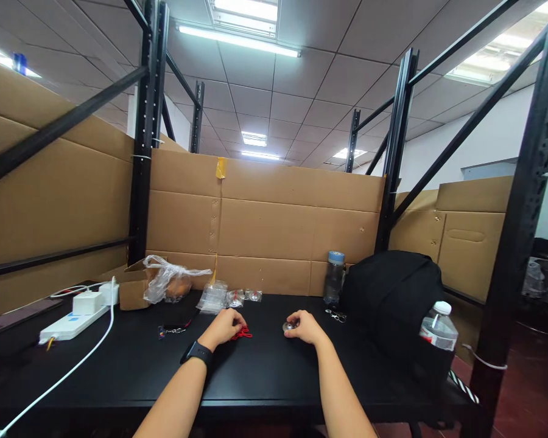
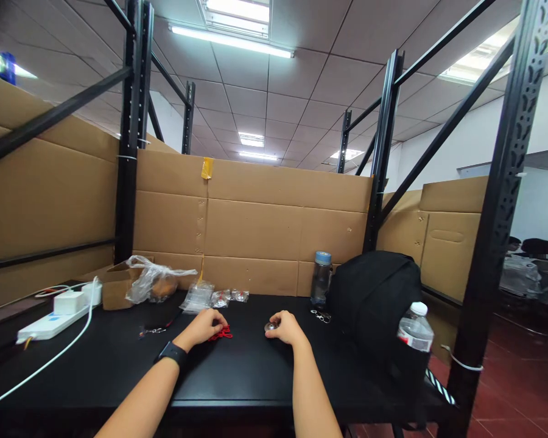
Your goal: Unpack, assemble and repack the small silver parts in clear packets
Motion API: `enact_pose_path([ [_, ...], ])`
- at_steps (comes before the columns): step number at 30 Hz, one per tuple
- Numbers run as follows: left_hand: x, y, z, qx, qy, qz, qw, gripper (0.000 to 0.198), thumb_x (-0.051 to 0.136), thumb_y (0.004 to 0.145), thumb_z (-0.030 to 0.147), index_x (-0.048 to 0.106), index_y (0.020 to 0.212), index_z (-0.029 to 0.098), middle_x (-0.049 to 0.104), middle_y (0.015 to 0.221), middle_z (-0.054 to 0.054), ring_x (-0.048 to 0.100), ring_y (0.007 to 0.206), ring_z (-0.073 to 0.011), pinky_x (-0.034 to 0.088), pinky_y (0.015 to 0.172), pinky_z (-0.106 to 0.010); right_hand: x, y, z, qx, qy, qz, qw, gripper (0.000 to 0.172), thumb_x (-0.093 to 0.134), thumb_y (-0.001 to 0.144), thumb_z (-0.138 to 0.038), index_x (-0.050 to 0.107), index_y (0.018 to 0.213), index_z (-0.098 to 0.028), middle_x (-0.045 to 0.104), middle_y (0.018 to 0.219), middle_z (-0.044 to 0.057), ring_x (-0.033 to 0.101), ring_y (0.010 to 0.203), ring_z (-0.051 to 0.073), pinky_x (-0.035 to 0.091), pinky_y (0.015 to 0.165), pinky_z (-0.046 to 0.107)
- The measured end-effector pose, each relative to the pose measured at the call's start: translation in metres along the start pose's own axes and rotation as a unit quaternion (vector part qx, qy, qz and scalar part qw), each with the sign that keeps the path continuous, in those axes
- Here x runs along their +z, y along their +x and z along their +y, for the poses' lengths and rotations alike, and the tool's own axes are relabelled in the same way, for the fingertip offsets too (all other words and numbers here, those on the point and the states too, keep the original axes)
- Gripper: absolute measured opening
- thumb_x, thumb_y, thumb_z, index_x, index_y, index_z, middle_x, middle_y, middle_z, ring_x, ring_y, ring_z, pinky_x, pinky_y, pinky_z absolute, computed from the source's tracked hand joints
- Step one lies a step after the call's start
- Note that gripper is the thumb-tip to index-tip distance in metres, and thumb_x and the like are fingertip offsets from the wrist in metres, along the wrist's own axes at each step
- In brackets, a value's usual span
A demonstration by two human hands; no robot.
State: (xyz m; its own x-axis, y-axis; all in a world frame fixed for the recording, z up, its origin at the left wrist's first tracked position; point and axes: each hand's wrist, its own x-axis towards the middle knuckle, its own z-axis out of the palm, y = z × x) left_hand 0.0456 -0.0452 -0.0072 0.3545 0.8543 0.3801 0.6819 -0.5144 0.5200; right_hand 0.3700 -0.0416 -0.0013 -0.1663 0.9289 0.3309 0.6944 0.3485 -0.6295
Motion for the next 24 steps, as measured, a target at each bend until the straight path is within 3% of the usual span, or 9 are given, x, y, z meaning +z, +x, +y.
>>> enact_pose_path([
  [4,0.005,0.003,-0.004,0.002,0.015,0.014,1.0,0.023,0.057,0.081,0.02,0.079,0.09,0.021,0.078,0.096,-0.005,0.07,0.095,-0.0223,0.049,0.09,-0.031,0.0,0.0,-0.001,0.02,0.012,-0.009,1.0,0.036,0.087,0.05,-0.022,0.079,0.086,-0.019,0.074,0.084,0.006,0.066,0.078,0.021,0.05,0.074,0.031],
  [9,0.014,0.015,-0.026,-0.05,0.084,0.044,0.994,0.034,0.048,0.09,0.018,0.07,0.115,0.02,0.068,0.125,-0.01,0.062,0.119,-0.0241,0.043,0.107,-0.037,0.002,0.002,0.006,0.011,0.03,-0.014,0.999,0.044,0.089,0.048,-0.021,0.078,0.091,-0.02,0.072,0.085,0.003,0.062,0.076,0.017,0.048,0.073,0.029],
  [15,0.025,0.038,-0.039,-0.058,0.118,0.054,0.99,0.047,0.032,0.103,0.035,0.058,0.136,0.015,0.048,0.152,-0.014,0.041,0.144,-0.0246,0.029,0.12,-0.038,0.009,0.006,0.012,0.014,0.056,-0.006,0.998,0.034,0.084,0.062,-0.027,0.076,0.093,-0.017,0.069,0.085,0.003,0.06,0.073,0.014,0.048,0.071,0.026],
  [20,0.025,0.046,-0.038,-0.068,0.11,0.06,0.99,0.046,0.029,0.104,0.037,0.06,0.132,0.018,0.058,0.144,-0.011,0.047,0.14,-0.0242,0.031,0.119,-0.039,0.011,0.008,0.016,0.017,0.048,-0.011,0.999,0.03,0.081,0.066,-0.029,0.075,0.093,-0.017,0.068,0.087,0.003,0.059,0.07,0.013,0.047,0.069,0.026],
  [24,0.019,0.048,-0.038,-0.08,0.114,0.064,0.988,0.041,0.04,0.096,0.019,0.06,0.132,0.016,0.061,0.14,-0.013,0.055,0.131,-0.0245,0.038,0.112,-0.037,0.01,0.007,0.012,0.014,0.042,-0.009,0.999,0.029,0.08,0.067,-0.028,0.075,0.094,-0.017,0.069,0.088,0.004,0.06,0.073,0.014,0.047,0.071,0.026],
])
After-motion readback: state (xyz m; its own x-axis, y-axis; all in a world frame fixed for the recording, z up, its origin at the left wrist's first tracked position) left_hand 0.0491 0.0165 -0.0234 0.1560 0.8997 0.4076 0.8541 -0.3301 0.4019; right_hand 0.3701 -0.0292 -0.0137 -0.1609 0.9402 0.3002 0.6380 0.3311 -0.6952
